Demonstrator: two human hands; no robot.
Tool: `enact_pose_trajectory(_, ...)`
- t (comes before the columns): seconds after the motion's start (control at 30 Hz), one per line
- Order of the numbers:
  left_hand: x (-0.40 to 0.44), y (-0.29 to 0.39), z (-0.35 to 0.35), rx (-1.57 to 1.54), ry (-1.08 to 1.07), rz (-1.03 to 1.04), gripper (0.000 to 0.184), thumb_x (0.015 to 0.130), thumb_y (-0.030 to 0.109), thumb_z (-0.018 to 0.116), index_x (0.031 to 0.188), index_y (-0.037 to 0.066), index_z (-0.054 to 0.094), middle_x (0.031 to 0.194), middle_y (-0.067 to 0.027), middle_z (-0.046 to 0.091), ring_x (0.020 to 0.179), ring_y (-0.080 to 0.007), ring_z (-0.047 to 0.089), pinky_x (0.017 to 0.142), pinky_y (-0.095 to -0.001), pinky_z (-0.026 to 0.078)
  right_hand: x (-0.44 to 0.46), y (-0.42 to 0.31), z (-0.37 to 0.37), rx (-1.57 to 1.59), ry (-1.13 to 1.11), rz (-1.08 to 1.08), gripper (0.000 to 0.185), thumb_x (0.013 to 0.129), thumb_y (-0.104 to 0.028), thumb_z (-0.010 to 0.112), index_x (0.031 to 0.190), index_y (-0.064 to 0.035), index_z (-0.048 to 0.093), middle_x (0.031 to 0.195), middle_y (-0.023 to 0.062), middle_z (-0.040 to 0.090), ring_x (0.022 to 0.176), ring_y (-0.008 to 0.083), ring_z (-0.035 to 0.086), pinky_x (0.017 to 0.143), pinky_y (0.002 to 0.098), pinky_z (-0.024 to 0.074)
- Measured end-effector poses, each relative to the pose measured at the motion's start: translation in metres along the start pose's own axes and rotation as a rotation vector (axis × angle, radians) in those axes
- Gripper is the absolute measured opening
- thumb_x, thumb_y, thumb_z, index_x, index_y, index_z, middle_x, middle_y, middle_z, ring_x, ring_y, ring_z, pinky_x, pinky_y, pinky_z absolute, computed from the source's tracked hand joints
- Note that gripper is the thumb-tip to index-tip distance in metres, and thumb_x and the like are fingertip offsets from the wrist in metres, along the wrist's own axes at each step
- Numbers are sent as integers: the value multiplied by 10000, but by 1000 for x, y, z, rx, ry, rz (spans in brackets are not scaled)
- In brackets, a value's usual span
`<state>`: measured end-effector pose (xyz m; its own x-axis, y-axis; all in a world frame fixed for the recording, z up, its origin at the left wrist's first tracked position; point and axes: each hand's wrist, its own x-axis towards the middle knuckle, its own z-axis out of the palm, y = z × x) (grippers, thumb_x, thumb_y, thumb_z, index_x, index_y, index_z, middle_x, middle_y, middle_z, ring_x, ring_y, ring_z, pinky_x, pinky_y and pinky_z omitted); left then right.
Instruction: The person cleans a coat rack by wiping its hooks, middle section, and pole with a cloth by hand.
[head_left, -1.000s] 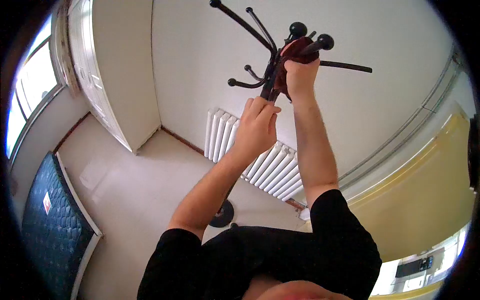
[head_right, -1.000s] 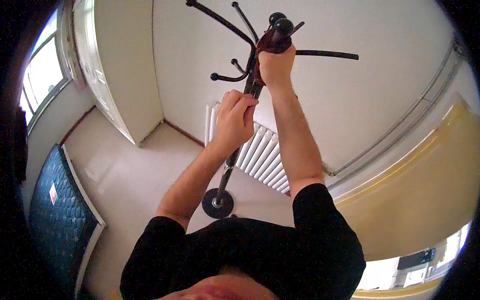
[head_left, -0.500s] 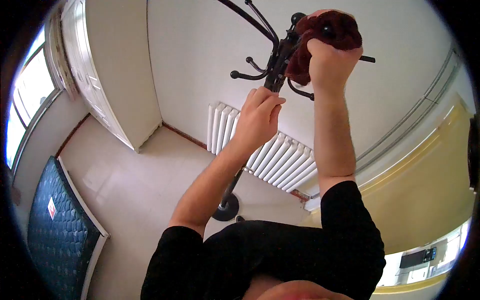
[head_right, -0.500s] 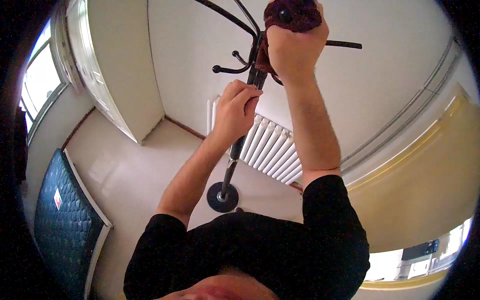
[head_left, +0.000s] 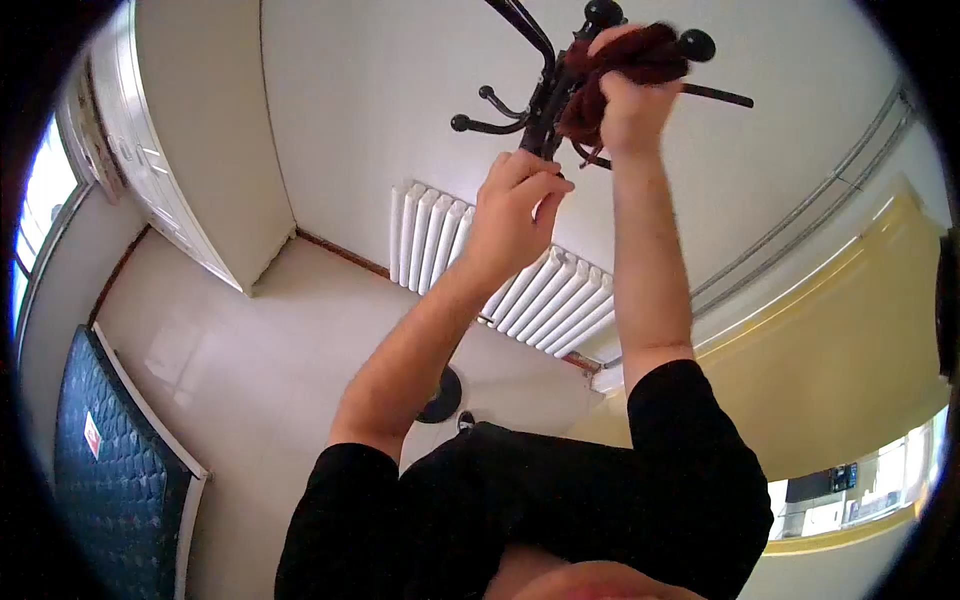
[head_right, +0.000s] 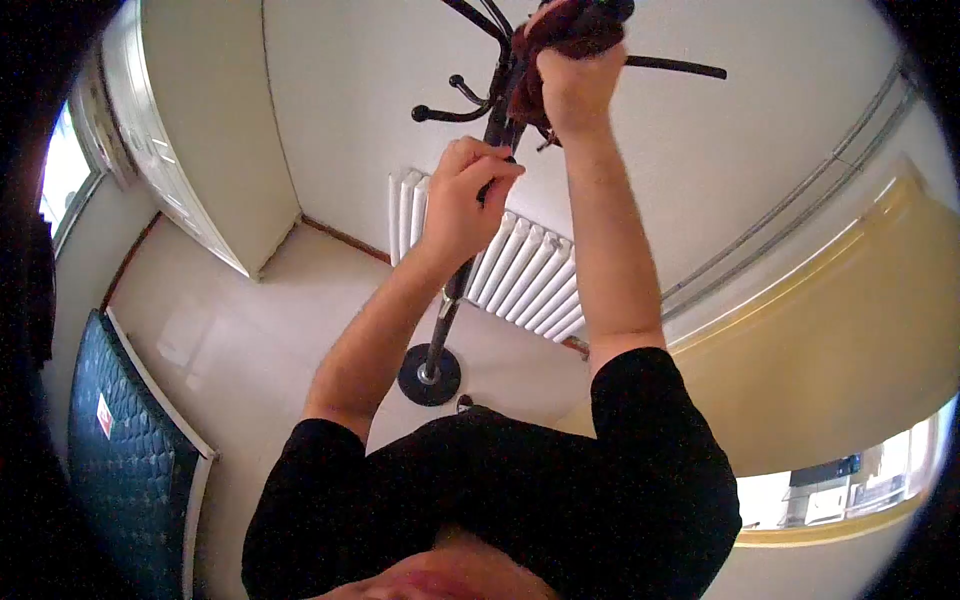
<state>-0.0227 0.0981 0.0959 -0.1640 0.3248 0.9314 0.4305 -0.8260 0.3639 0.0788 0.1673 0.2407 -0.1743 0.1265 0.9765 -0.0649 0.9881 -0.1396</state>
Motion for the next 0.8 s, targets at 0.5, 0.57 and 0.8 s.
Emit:
enact_pose_trajectory(0.5,9,-36,-13,-83,-105,393,313,680,-37,762,959,30,637,1005,-101,655,872,-287,640,711,-374,526,7,-47,8,205,261,-70,433,591,36,447,1005,28,574,958,199,603,905,311,610,912,479,537)
enact_pose_trajectory(0.57,9,-43,-14,-121,-131,430,316,674,-33,764,962,26,648,1020,-101,659,880,-283,646,721,-368,538,8,-53,20,-23,387,-131,456,596,40,445,1031,65,576,999,229,613,902,342,628,876,483,575)
enact_pose_trajectory(0.8,19,-69,-25,-429,-330,446,431,657,-31,672,1083,32,655,1249,-142,621,1042,-316,611,882,-397,531,3,-36,17,-297,491,-322,394,635,-11,464,979,135,590,985,244,632,806,333,667,701,410,616)
